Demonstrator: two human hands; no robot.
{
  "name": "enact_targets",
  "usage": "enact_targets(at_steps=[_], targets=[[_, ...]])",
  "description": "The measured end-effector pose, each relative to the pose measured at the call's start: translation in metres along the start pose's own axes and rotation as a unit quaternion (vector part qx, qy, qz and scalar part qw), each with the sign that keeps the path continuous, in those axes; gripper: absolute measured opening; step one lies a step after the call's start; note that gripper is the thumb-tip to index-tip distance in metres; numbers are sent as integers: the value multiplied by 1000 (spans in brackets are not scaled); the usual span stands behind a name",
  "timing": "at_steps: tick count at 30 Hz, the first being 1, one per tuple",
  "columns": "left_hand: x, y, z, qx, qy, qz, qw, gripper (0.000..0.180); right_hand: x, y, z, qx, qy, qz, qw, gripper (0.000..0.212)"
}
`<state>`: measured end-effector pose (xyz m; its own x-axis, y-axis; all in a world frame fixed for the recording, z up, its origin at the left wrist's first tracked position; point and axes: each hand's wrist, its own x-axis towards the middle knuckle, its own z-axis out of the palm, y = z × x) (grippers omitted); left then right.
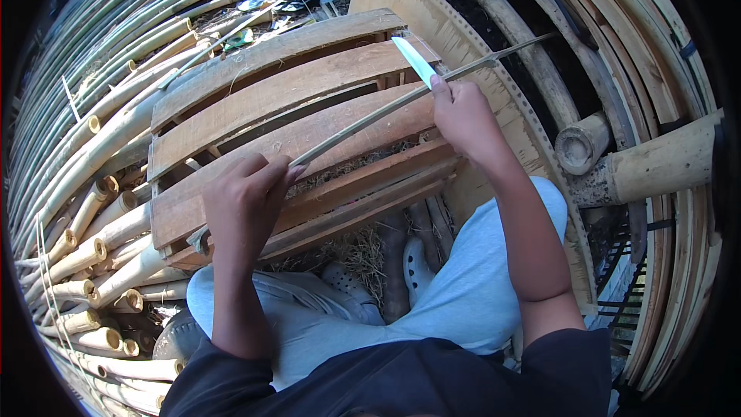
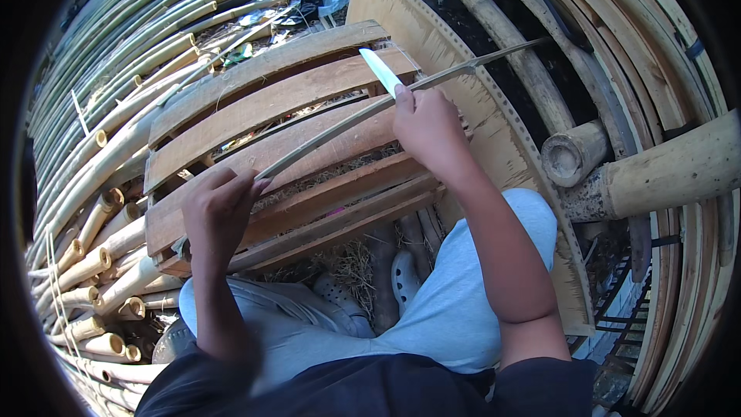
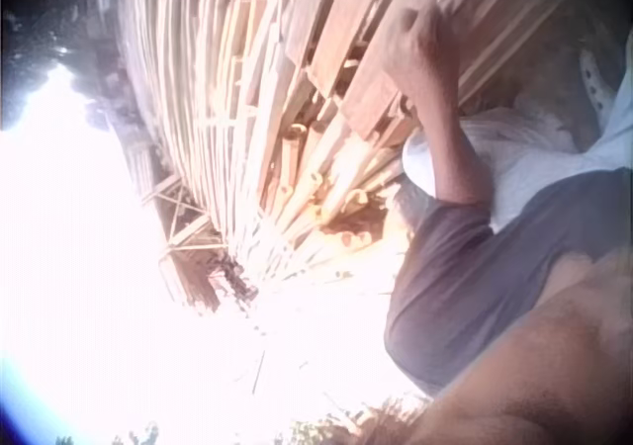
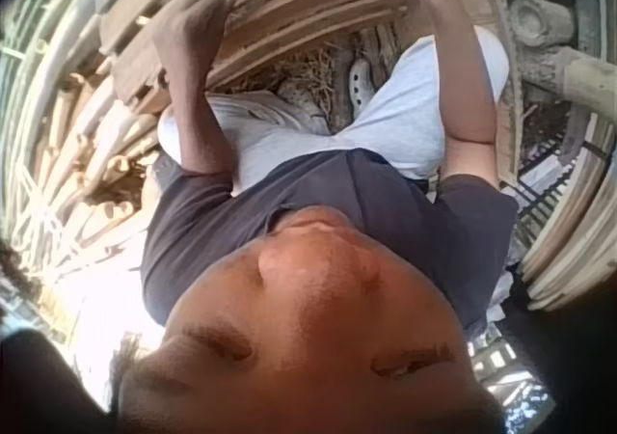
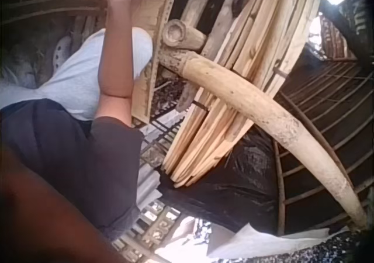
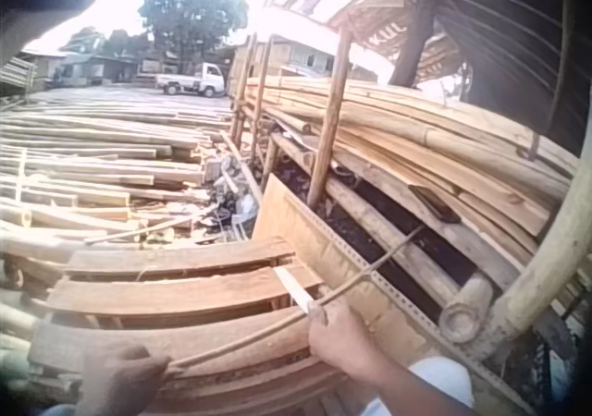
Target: The person smooths a bamboo strip by shaving along its length and scraping its surface and nodes with a knife.
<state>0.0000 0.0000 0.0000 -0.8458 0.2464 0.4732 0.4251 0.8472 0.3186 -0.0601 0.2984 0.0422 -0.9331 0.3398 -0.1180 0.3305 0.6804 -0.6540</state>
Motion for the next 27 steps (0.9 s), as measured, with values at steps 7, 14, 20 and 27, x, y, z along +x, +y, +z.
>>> enact_targets(at_steps=[7, 14, 20, 27], targets=[[2, -2, -1, 2, 14, 16, 1000, 16, 8, -7, -18, -63, 17, -39, 997, 51], [-2, -2, -1, 7, 20, 10, 1000, 14, -12, -29, -9, -141, -15, -88, 986, 48], [-1, -3, 2, 6, 20, 27, 999, 14, -22, -20, 2, -138, -13, -102, 985, 50], [0, 1, 0, 32, 16, 30, 999, 14, -3, -12, -16, -83, -12, -25, 996, 46]])
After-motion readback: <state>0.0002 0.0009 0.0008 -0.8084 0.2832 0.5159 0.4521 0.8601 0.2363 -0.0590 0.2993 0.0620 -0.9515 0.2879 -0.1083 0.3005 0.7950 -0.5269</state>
